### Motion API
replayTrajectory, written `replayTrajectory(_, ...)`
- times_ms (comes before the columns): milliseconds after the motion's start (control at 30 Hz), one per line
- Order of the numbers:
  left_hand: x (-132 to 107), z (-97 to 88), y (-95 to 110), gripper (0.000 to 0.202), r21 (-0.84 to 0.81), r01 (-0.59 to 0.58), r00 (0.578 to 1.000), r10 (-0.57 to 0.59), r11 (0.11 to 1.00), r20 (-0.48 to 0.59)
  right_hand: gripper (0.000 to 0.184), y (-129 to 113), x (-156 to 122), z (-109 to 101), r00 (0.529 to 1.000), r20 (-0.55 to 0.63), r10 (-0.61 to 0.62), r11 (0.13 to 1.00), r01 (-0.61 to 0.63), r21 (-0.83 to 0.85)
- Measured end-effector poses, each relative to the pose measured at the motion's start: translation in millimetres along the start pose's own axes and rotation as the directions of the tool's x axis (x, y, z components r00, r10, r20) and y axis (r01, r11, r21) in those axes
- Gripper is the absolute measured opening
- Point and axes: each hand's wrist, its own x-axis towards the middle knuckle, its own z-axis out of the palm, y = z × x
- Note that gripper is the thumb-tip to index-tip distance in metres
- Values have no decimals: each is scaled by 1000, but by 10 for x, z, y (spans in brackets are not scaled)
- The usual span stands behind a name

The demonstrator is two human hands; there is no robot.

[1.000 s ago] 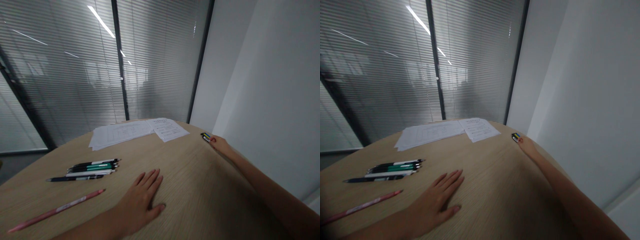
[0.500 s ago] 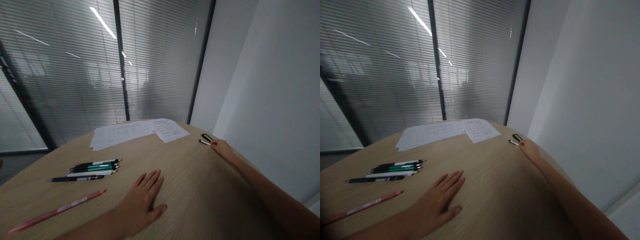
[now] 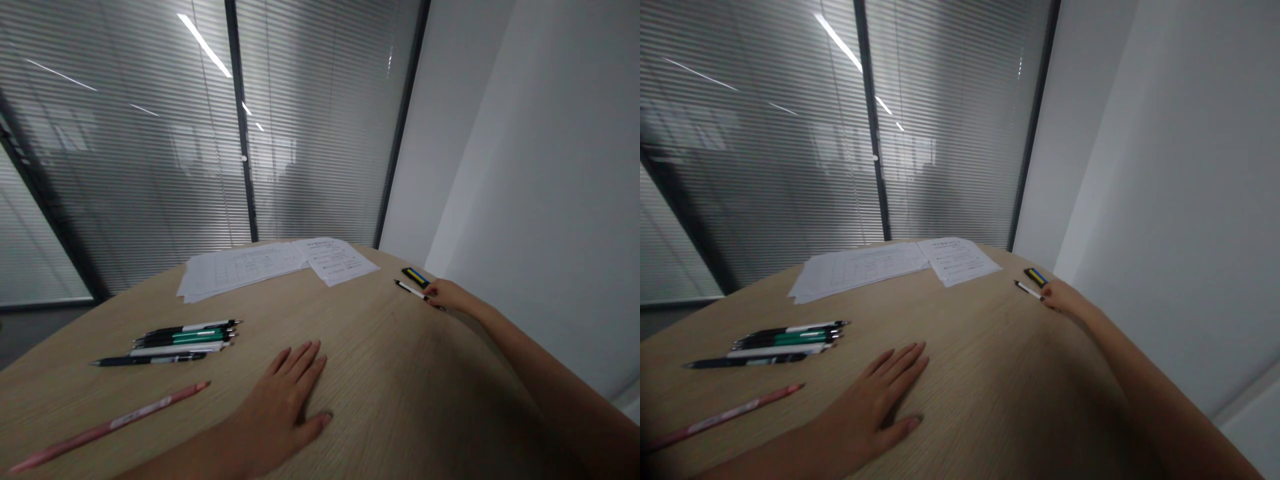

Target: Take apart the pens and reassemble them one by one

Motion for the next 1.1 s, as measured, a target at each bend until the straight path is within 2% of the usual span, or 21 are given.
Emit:
replayTrajectory(100,0,22,-18,63,-5,-4,1000,4,1000,-25,18,93,-28,-34,998,64,17,999,-19,37)
replayTrajectory(200,1,24,-30,64,-3,-5,1000,5,1000,-19,16,135,-24,-18,997,63,45,997,-49,60)
replayTrajectory(400,-5,14,-34,63,-8,-3,1000,3,1000,-25,14,48,59,119,988,-97,116,993,-115,18)
replayTrajectory(567,-5,5,-28,63,-13,-4,1000,4,1000,-13,14,-70,41,197,976,-200,87,995,-97,-38)
replayTrajectory(967,2,1,-22,63,-28,4,1000,-5,1000,-13,18,-106,22,339,943,-333,11,994,-45,-95)
replayTrajectory(1100,-3,28,-40,62,-25,-18,999,17,1000,-46,17,-137,-23,342,934,-357,-12,996,-22,-92)
